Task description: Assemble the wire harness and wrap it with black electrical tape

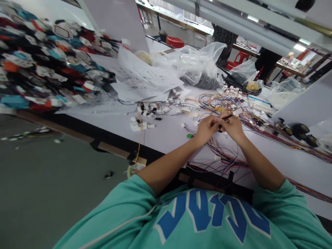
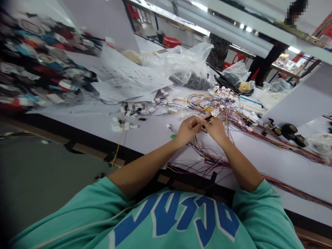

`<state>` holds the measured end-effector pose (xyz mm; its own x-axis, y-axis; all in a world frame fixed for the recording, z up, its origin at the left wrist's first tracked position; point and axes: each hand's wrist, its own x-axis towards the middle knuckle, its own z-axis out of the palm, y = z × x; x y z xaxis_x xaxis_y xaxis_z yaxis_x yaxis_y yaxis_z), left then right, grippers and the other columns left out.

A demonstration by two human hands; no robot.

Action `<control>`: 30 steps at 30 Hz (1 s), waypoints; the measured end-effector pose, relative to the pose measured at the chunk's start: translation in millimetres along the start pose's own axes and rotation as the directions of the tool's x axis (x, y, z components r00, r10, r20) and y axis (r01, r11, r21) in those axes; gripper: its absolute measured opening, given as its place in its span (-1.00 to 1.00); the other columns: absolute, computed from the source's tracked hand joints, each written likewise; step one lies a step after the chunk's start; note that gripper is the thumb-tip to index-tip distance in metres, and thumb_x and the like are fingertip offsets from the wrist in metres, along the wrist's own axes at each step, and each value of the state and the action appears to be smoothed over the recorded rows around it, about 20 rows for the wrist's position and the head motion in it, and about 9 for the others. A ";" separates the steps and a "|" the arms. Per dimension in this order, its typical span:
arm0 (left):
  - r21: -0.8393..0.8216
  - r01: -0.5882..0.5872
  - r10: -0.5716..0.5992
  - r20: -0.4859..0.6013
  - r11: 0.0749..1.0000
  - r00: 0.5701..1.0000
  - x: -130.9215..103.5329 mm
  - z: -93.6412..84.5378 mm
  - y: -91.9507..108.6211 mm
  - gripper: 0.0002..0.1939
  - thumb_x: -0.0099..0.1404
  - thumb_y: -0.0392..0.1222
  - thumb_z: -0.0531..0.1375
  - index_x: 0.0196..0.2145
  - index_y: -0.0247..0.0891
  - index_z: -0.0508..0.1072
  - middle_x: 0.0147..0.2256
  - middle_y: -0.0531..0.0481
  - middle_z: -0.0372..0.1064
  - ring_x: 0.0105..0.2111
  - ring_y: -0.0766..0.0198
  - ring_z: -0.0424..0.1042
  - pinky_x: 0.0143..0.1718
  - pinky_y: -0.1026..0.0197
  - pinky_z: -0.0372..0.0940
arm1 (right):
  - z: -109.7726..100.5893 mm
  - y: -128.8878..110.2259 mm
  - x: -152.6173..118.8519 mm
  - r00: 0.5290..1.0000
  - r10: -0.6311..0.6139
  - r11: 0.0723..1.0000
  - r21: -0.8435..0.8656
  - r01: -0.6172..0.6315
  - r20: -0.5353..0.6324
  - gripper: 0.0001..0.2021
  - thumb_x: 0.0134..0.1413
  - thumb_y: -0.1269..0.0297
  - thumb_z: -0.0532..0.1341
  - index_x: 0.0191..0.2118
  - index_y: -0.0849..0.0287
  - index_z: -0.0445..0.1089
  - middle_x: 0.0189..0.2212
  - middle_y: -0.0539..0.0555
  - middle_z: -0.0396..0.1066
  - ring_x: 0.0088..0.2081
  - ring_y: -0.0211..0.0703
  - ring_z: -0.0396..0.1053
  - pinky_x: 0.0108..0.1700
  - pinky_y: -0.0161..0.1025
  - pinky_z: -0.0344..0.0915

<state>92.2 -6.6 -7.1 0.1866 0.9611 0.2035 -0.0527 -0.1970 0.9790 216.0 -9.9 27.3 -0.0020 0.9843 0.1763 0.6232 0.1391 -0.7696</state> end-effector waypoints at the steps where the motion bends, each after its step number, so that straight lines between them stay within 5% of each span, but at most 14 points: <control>1: -0.075 0.028 -0.031 -0.036 0.997 0.999 0.7 0.4 0.5 -0.86 0.01 -0.25 0.17 -0.45 -0.25 0.24 -0.54 0.13 0.23 -0.58 0.43 0.26 -0.51 0.31 0.19 | -0.4 1.9 0.6 1.000 0.005 1.000 0.026 -0.004 -0.027 -0.75 -0.12 0.06 0.17 -0.50 0.15 0.27 -0.64 -0.06 0.30 -0.61 -0.26 0.31 -0.48 -0.29 0.24; 4: -0.363 0.204 -0.237 -0.048 0.909 0.970 5.9 -2.5 2.6 -0.64 -0.07 -0.13 0.28 -0.34 -0.23 0.23 -0.40 0.08 0.25 -0.51 0.42 0.30 -0.48 0.28 0.27 | -1.2 4.6 0.2 0.993 0.008 0.994 0.114 0.006 -0.118 -0.67 -0.17 -0.05 0.18 -0.51 0.14 0.22 -0.62 -0.04 0.33 -0.55 -0.21 0.37 -0.44 -0.24 0.30; 6: -0.478 0.389 -0.349 0.173 0.788 0.921 10.5 -7.7 3.4 -0.57 -0.08 0.08 0.26 -0.36 -0.25 0.26 -0.43 0.03 0.25 -0.53 0.40 0.30 -0.54 0.29 0.25 | 0.4 3.6 -1.5 0.995 0.014 0.979 0.203 0.006 -0.097 -0.63 -0.24 -0.10 0.21 -0.52 0.13 0.20 -0.63 -0.04 0.34 -0.55 -0.20 0.39 -0.44 -0.23 0.31; 9: -0.482 0.530 -0.319 0.454 0.698 0.832 15.0 -14.6 2.8 -0.45 -0.09 0.33 0.14 -0.43 -0.25 0.31 -0.52 0.01 0.23 -0.60 0.39 0.26 -0.63 0.31 0.17 | 5.8 2.0 -2.2 0.998 0.048 0.936 0.351 -0.033 -0.032 -0.60 -0.35 -0.10 0.25 -0.54 0.13 0.18 -0.67 -0.06 0.33 -0.59 -0.23 0.37 -0.46 -0.25 0.32; 11: -0.464 0.456 -0.255 0.433 0.759 0.865 14.1 -15.6 2.3 -0.44 -0.13 0.34 0.15 -0.44 -0.25 0.31 -0.55 0.03 0.22 -0.61 0.39 0.23 -0.62 0.29 0.16 | 8.7 3.9 0.1 0.992 0.123 0.896 0.432 -0.096 -0.035 -0.61 -0.38 -0.07 0.26 -0.55 0.13 0.18 -0.71 -0.08 0.30 -0.63 -0.27 0.32 -0.51 -0.28 0.30; 14: -0.305 0.135 -0.043 0.291 0.943 0.956 6.6 -13.2 3.8 -0.42 -0.26 0.18 0.31 -0.36 -0.25 0.31 -0.45 0.00 0.27 -0.43 0.27 0.32 -0.40 0.19 0.25 | 6.2 11.0 6.3 0.962 0.265 0.843 0.500 -0.197 -0.067 -0.66 -0.38 -0.01 0.24 -0.57 0.14 0.18 -0.73 -0.10 0.25 -0.69 -0.32 0.23 -0.59 -0.31 0.22; 17: -0.081 -0.146 0.165 0.362 0.986 0.918 -1.3 -11.0 6.2 -0.28 -0.46 0.02 0.41 -0.27 -0.22 0.31 -0.22 -0.07 0.25 -0.18 0.14 0.28 -0.18 0.11 0.23 | -5.3 15.4 10.6 0.956 0.275 0.867 0.456 -0.202 -0.100 -0.71 -0.36 0.06 0.23 -0.61 0.15 0.18 -0.74 -0.12 0.20 -0.68 -0.35 0.17 -0.58 -0.32 0.18; 19: -0.006 -0.158 0.147 0.398 0.987 0.906 -2.7 -9.7 5.7 -0.37 -0.36 0.00 0.39 -0.28 -0.20 0.30 -0.21 -0.06 0.23 -0.25 0.22 0.29 -0.25 0.15 0.24 | -13.8 12.4 10.3 0.981 0.148 0.929 0.357 -0.095 -0.123 -0.74 -0.34 0.09 0.24 -0.61 0.15 0.20 -0.71 -0.11 0.22 -0.63 -0.34 0.19 -0.52 -0.31 0.19; 23: 0.100 -0.029 0.016 0.126 0.995 0.992 1.3 -6.5 0.3 -0.78 0.00 -0.14 0.20 -0.47 -0.23 0.20 -0.51 0.12 0.18 -0.57 0.41 0.21 -0.49 0.29 0.15 | -16.5 -3.0 3.3 0.985 -0.135 0.987 0.071 0.143 -0.107 -0.78 -0.25 0.12 0.23 -0.60 0.15 0.27 -0.56 -0.04 0.33 -0.48 -0.27 0.28 -0.39 -0.28 0.21; 26: 0.163 -0.012 0.003 0.056 0.987 0.998 1.3 -6.6 -0.9 -0.81 0.07 -0.22 0.11 -0.59 -0.23 0.13 -0.66 0.17 0.10 -0.66 0.42 0.17 -0.56 0.31 0.07 | -5.1 -8.7 -2.7 0.991 -0.123 0.989 -0.091 0.117 -0.061 -0.80 -0.19 0.11 0.21 -0.55 0.13 0.31 -0.61 -0.05 0.30 -0.53 -0.26 0.26 -0.42 -0.28 0.16; 30: 0.195 -0.066 0.070 -0.013 0.979 0.997 -3.9 -5.6 1.5 -0.84 0.07 -0.25 0.12 -0.58 -0.24 0.19 -0.66 0.15 0.17 -0.62 0.40 0.22 -0.51 0.31 0.11 | 6.6 -2.4 -4.9 0.996 -0.087 0.996 -0.025 0.088 0.027 -0.83 -0.14 0.13 0.17 -0.49 0.13 0.30 -0.64 -0.07 0.27 -0.58 -0.28 0.24 -0.47 -0.30 0.14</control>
<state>85.8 -9.5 -6.5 0.1702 0.9474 0.2710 0.1270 -0.2938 0.9474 209.3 -14.4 24.2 -0.0776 0.9711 0.2259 0.6399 0.2223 -0.7356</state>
